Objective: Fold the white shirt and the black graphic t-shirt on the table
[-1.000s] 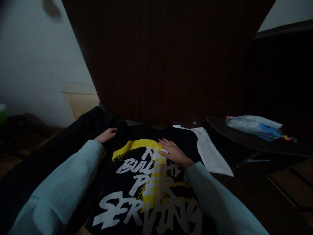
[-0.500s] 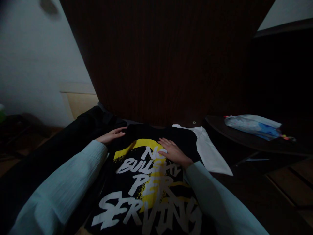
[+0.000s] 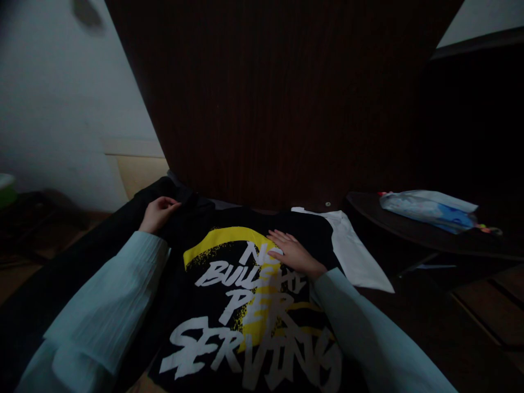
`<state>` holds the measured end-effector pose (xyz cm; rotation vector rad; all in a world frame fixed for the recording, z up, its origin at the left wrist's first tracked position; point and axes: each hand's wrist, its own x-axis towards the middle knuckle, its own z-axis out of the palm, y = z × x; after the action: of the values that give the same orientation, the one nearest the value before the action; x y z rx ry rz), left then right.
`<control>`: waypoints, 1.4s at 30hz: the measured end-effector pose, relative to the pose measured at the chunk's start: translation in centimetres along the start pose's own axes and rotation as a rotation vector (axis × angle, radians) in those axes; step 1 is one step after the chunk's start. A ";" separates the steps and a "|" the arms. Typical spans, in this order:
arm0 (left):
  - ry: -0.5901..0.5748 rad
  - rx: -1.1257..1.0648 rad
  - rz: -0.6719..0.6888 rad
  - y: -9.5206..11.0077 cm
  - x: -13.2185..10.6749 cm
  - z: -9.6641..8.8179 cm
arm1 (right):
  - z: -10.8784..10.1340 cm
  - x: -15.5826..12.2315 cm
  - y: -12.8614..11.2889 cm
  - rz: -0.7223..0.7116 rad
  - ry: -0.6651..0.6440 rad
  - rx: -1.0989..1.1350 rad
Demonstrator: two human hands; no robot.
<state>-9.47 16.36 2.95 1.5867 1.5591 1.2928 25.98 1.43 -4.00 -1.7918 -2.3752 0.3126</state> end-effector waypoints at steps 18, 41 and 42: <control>-0.715 -0.423 -0.121 1.0 -2.6 2.1 | -6.9 9.9 -9.8 -0.040 0.092 0.417; -1.128 -0.145 -0.101 2.7 -4.0 2.1 | -5.7 11.8 -10.1 -0.117 0.616 1.154; -1.110 -0.129 -0.084 2.8 -4.0 2.0 | -5.8 11.8 -10.0 -0.114 0.624 1.157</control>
<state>-5.96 12.51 3.75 1.6573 0.7862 0.2814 14.89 10.53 4.13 -0.9675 -1.3354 0.7616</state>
